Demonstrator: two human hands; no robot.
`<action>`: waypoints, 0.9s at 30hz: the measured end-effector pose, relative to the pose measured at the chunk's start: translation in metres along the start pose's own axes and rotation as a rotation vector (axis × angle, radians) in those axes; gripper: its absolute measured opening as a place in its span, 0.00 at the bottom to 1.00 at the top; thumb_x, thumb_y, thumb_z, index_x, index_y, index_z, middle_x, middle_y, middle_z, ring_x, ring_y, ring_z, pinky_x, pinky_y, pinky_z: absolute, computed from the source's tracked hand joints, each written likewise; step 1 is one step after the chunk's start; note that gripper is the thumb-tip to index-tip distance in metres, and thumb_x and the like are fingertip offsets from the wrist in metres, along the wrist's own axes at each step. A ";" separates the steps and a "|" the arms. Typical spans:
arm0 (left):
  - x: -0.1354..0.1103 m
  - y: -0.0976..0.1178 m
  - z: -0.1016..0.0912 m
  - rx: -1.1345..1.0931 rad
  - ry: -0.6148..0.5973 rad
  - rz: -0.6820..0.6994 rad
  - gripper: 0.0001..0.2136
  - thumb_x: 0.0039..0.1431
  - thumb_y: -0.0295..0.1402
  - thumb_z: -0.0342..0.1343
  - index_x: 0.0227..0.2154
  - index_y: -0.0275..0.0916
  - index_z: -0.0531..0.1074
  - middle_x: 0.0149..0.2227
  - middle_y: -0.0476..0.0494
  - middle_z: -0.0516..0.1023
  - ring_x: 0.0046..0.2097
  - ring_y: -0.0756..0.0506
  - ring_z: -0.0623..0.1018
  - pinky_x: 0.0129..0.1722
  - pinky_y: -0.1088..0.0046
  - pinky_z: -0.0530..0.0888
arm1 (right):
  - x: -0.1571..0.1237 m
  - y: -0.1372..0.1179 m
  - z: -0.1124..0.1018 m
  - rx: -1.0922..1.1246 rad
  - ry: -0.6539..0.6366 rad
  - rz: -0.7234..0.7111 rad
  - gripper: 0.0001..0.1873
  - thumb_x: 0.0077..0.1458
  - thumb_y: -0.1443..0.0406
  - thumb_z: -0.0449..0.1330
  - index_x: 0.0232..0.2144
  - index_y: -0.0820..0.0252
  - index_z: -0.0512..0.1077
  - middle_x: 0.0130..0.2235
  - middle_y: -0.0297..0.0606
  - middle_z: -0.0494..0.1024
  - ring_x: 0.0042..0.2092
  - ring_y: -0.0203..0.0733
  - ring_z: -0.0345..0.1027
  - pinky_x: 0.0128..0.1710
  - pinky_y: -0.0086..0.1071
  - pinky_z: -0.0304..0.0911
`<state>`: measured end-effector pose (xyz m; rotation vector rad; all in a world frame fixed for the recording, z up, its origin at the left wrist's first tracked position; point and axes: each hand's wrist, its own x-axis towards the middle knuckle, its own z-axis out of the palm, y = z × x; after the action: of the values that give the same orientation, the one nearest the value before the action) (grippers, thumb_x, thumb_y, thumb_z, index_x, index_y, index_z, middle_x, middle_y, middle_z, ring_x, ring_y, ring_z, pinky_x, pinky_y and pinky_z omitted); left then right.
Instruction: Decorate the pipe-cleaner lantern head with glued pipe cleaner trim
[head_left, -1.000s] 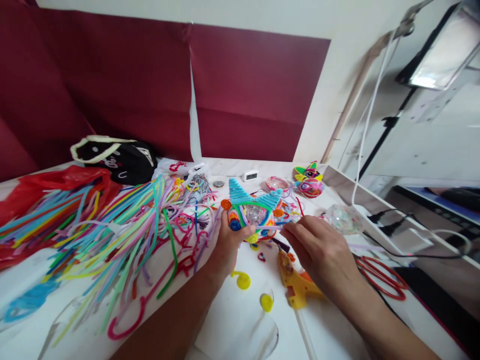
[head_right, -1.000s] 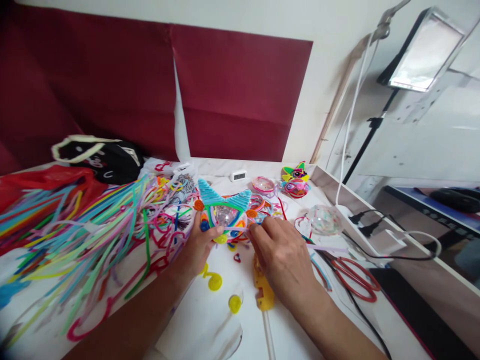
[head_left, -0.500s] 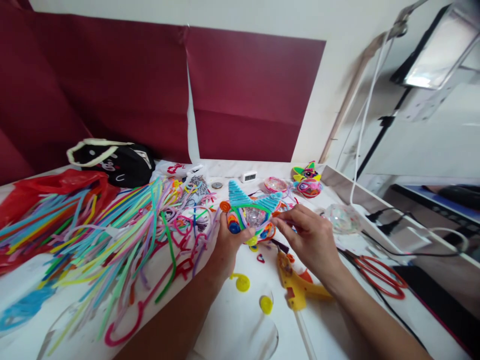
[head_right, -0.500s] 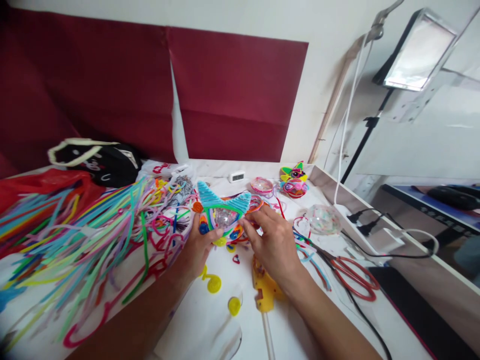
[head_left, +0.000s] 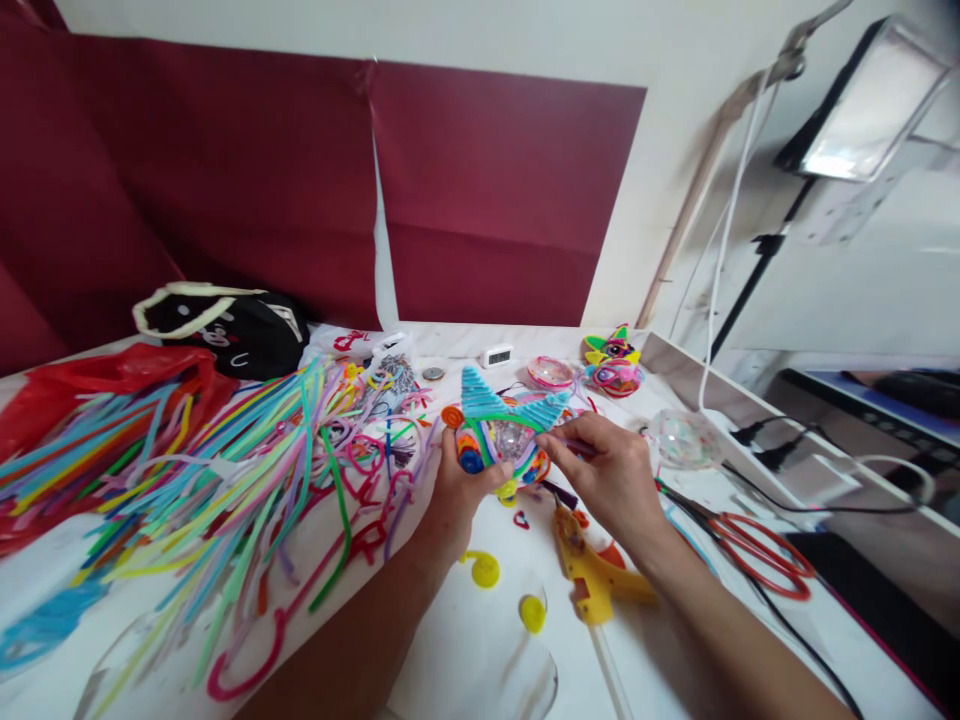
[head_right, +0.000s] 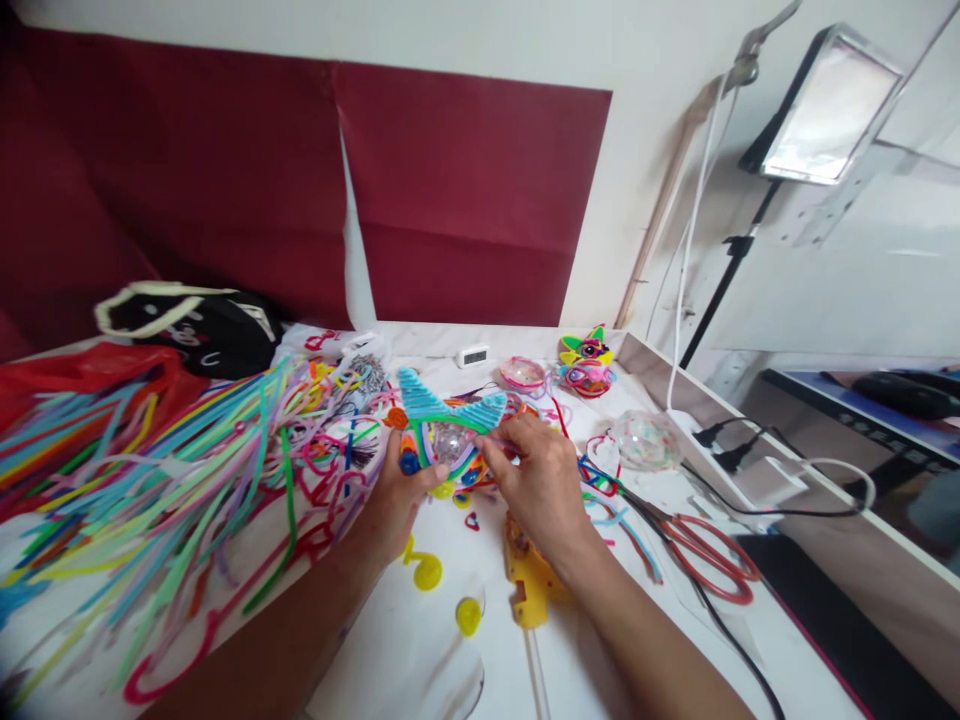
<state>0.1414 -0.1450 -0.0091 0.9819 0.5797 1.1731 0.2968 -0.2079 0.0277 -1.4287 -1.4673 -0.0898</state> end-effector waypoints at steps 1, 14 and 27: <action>0.000 0.000 0.000 0.003 -0.002 0.001 0.33 0.41 0.29 0.70 0.51 0.45 0.64 0.46 0.47 0.78 0.46 0.45 0.79 0.48 0.69 0.74 | 0.000 0.001 0.001 0.007 -0.002 0.015 0.11 0.56 0.60 0.65 0.25 0.58 0.75 0.26 0.35 0.78 0.27 0.36 0.68 0.28 0.30 0.62; 0.000 -0.001 -0.002 0.052 -0.003 0.011 0.30 0.38 0.29 0.70 0.46 0.43 0.64 0.43 0.47 0.79 0.42 0.45 0.79 0.45 0.68 0.75 | 0.000 0.006 0.003 0.128 -0.072 0.234 0.15 0.53 0.54 0.65 0.24 0.59 0.76 0.24 0.36 0.78 0.25 0.37 0.67 0.25 0.29 0.61; 0.000 0.000 0.000 0.052 -0.029 -0.010 0.33 0.36 0.29 0.71 0.48 0.42 0.65 0.43 0.46 0.79 0.42 0.43 0.80 0.44 0.67 0.75 | -0.001 0.009 -0.001 0.159 -0.118 0.337 0.16 0.51 0.52 0.65 0.23 0.59 0.77 0.22 0.35 0.76 0.25 0.36 0.65 0.24 0.29 0.57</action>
<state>0.1413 -0.1453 -0.0095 1.0376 0.5944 1.1382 0.3037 -0.2067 0.0222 -1.5487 -1.2760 0.3194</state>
